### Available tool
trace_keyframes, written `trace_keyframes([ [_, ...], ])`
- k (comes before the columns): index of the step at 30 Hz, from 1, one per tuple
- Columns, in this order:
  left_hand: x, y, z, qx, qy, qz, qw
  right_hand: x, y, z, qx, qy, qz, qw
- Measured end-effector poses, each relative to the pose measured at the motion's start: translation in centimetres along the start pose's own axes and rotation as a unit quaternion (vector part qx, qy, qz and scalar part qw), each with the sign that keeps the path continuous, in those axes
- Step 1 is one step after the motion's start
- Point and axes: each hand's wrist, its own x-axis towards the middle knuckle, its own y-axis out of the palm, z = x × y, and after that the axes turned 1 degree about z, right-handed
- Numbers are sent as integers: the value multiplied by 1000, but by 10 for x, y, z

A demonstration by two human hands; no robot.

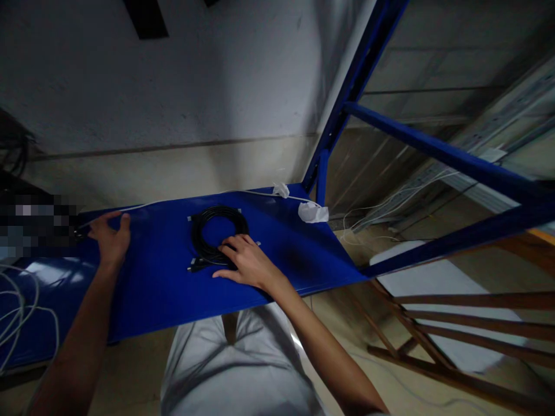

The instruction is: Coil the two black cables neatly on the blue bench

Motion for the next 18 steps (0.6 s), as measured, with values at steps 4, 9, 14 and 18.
trace_keyframes([
  [4, -1, 1, -2, -12, 9, 0, 1000, -3, 9, -6, -65, -8, 24, 998],
  [9, 0, 0, 1, -31, 10, 4, 999, 0, 3, -14, -79, -5, 39, 996],
  [14, -1, 1, 1, -39, 11, 8, 999, -8, -6, -25, -86, 18, 58, 994],
  [18, -1, 1, 0, -36, 15, 22, 999, -18, -15, -33, -101, 30, 65, 992],
])
